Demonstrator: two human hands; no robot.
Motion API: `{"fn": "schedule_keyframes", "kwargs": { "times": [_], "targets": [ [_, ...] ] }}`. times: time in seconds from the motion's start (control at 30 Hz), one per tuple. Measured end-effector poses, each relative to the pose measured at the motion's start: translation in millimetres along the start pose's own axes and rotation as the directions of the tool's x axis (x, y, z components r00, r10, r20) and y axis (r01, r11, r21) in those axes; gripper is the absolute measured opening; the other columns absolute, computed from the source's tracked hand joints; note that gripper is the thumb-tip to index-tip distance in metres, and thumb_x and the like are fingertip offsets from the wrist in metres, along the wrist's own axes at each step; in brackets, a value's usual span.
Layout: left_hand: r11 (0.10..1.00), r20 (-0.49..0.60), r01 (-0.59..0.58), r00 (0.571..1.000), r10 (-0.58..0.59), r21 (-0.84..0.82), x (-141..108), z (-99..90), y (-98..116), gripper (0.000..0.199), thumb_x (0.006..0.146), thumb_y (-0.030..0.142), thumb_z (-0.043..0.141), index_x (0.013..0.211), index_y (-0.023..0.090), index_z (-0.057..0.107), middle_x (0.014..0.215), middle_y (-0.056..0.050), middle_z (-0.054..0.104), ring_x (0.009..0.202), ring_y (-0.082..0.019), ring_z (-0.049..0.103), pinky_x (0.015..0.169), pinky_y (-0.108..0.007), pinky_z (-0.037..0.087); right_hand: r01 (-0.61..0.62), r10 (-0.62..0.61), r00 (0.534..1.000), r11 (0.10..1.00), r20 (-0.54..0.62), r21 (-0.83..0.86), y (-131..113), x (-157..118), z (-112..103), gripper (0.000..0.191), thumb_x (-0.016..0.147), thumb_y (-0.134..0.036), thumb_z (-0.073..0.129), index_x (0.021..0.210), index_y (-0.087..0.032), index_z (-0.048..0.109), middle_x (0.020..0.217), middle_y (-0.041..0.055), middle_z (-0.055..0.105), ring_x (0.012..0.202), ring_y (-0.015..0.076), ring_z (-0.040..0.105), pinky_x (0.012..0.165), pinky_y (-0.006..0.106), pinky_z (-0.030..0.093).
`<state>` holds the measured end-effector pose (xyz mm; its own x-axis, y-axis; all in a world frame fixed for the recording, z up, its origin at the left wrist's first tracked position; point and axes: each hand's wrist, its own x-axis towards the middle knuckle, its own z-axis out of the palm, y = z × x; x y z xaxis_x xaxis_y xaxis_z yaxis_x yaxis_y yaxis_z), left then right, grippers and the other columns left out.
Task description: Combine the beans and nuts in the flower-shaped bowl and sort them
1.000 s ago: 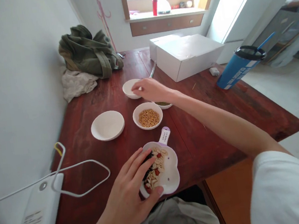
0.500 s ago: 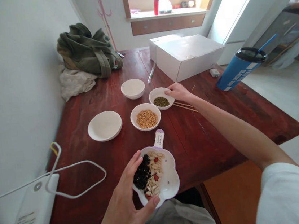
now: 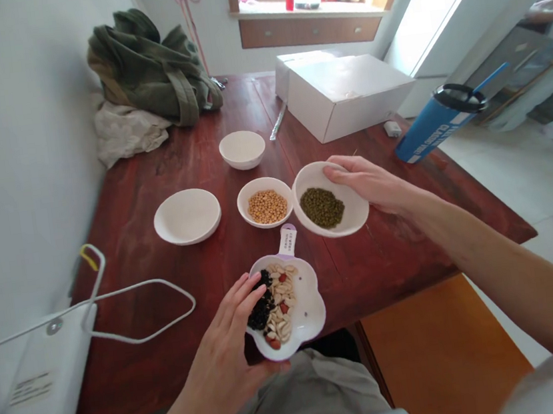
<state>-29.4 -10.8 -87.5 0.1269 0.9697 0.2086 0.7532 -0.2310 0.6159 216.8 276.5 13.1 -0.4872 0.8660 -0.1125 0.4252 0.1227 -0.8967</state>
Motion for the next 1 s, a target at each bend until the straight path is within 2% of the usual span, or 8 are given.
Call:
{"fn": "schedule_keyframes", "kwargs": {
  "times": [0.1,0.2,0.3,0.4,0.5,0.73,0.9,1.0],
  "targets": [
    [1.0,-0.049,0.016,0.999,-0.017,-0.015,-3.2,9.7,7.0,0.113,0.072,0.046,0.105,0.162,0.025,0.04,0.173,-0.022,0.051,0.166,-0.046,0.043,0.125,-0.074,0.052,-0.132,0.119,0.983,0.987,0.14,0.088,-10.7,-33.5,17.4,0.046,0.095,-0.069,0.075,0.103,-0.024,0.069,0.082,0.0027,0.076,0.068,0.0211,0.073,0.054,0.029,0.055],
    [0.999,-0.089,-0.003,0.996,0.0,-0.034,-6.4,10.6,10.6,0.104,0.077,0.06,0.099,0.158,0.024,0.044,0.172,-0.023,0.052,0.169,-0.048,0.036,0.126,-0.08,0.047,0.024,-0.024,0.996,1.0,0.092,0.006,-15.5,-57.1,35.1,0.039,0.101,-0.064,0.071,0.105,-0.025,0.072,0.087,0.0022,0.077,0.075,0.0195,0.071,0.061,0.028,0.055],
    [0.997,-0.129,-0.007,0.992,-0.002,-0.072,-9.5,4.1,10.4,0.085,0.08,0.056,0.098,0.144,0.023,0.053,0.166,-0.022,0.056,0.168,-0.045,0.037,0.127,-0.076,0.048,0.204,-0.199,0.978,0.975,0.058,-0.089,-16.5,-71.3,53.0,0.033,0.108,-0.054,0.063,0.122,-0.027,0.078,0.114,0.0043,0.083,0.098,0.0215,0.076,0.081,0.03,0.059],
    [0.995,-0.145,-0.059,0.988,0.047,-0.079,-10.9,-4.9,10.1,0.051,0.085,0.044,0.096,0.119,0.026,0.063,0.152,-0.015,0.065,0.165,-0.04,0.042,0.131,-0.069,0.046,0.265,-0.252,0.959,0.96,0.13,-0.093,-12.8,-76.4,67.5,0.038,0.113,-0.05,0.057,0.135,-0.027,0.078,0.13,0.0054,0.084,0.108,0.0228,0.079,0.091,0.033,0.06],
    [0.986,-0.103,-0.162,0.982,0.158,-0.036,-7.9,-10.3,11.2,0.031,0.091,0.041,0.091,0.11,0.029,0.069,0.139,-0.007,0.072,0.16,-0.034,0.048,0.141,-0.066,0.03,0.288,-0.278,0.952,0.955,0.128,-0.07,-5.6,-75.8,74.8,0.039,0.114,-0.049,0.057,0.134,-0.025,0.08,0.131,0.0061,0.085,0.112,0.0232,0.081,0.096,0.033,0.061],
    [0.989,0.073,-0.144,0.987,0.143,0.021,3.1,-5.7,10.9,0.03,0.084,0.036,0.095,0.104,0.028,0.075,0.146,-0.005,0.07,0.158,-0.038,0.049,0.144,-0.07,0.013,0.4,-0.396,0.916,0.888,0.062,-0.226,2.1,-83.7,74.8,0.032,0.114,-0.038,0.057,0.137,-0.026,0.075,0.132,0.0048,0.084,0.115,0.0218,0.081,0.102,0.032,0.061],
    [0.984,0.073,-0.145,0.988,0.138,0.101,4.0,-2.9,12.4,0.035,0.085,0.033,0.092,0.117,0.035,0.078,0.156,-0.003,0.062,0.166,-0.038,0.034,0.143,-0.073,0.0,0.448,-0.446,0.892,0.847,0.077,-0.287,0.1,-96.0,77.2,0.03,0.113,-0.033,0.057,0.138,-0.027,0.073,0.128,0.0049,0.085,0.111,0.0225,0.083,0.101,0.034,0.064],
    [0.975,0.054,-0.167,0.985,0.161,0.148,5.2,-2.4,10.8,0.043,0.088,0.037,0.09,0.128,0.036,0.077,0.16,-0.005,0.059,0.169,-0.039,0.029,0.143,-0.069,-0.001,0.466,-0.464,0.883,0.84,0.077,-0.277,1.5,-101.6,81.3,0.029,0.113,-0.032,0.057,0.138,-0.027,0.072,0.126,0.0055,0.085,0.108,0.022,0.083,0.098,0.032,0.064]
  ]
}}
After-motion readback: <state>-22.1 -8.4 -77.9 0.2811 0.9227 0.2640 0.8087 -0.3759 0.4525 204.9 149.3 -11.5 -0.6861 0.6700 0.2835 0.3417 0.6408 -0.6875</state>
